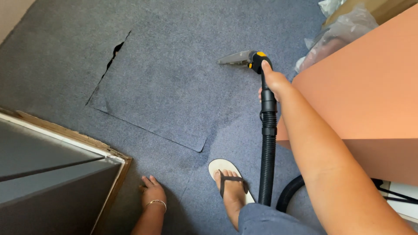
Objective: The recorder is using a carpet cleaner attachment to vacuum and clean a patch of grey carpet.
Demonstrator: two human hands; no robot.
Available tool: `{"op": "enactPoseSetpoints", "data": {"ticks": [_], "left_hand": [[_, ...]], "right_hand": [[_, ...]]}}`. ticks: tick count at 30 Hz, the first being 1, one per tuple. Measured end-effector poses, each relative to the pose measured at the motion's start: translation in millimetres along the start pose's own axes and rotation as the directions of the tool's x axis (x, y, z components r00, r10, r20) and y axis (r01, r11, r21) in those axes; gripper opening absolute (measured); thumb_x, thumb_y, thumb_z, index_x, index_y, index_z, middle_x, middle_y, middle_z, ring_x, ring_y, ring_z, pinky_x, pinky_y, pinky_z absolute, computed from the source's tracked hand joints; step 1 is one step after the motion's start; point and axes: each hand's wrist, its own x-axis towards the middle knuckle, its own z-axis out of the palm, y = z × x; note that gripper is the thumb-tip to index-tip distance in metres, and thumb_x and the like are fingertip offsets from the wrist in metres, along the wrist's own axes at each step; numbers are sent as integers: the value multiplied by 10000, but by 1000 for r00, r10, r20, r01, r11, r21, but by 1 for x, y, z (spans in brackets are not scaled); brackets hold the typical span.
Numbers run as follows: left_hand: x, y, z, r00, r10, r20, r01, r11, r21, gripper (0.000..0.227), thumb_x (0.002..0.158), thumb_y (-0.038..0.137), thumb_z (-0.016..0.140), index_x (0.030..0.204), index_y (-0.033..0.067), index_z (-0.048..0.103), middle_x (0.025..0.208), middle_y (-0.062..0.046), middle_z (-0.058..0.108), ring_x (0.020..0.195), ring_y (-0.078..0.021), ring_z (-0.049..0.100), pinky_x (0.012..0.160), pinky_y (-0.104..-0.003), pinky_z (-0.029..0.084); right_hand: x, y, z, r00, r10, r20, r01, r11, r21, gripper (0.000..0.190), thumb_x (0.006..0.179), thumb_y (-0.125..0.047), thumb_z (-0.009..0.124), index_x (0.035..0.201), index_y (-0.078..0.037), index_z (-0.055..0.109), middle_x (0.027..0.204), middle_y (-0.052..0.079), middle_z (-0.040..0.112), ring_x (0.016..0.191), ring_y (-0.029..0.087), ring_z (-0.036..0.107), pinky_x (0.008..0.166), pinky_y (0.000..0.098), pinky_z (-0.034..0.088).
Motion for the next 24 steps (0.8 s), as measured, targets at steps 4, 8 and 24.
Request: {"op": "enactPoseSetpoints", "data": {"ticks": [4,8,24], "left_hand": [[16,4,-1,999,1,34,-2,998,57,595,1005,139,469,1572,46,314,1632,-284,272,1296,-460,529,1042,-411,534],[-7,-1,-15,997,21,72,-25,998,52,618,1011,143,479,1580,11,276,1616,-303,259,1286,-482,530,1025,-411,540],[-1,-8,-21,1000,21,21,-20,998,-59,607,989,86,472,1564,36,287,1629,-280,235,1302,-460,518,1054,-413,515]], "right_hand": [[14,-5,1,996,-82,38,82,997,15,730,917,-688,496,1306,-71,472,726,181,611,547,302,628,532,505,585],[0,13,1,996,-91,23,91,996,-19,708,966,-646,489,1333,-41,456,720,173,595,540,284,612,526,486,583],[-117,100,3,988,-154,11,154,980,-126,571,1037,-560,407,1083,-7,544,562,136,531,443,255,532,447,410,467]]}}
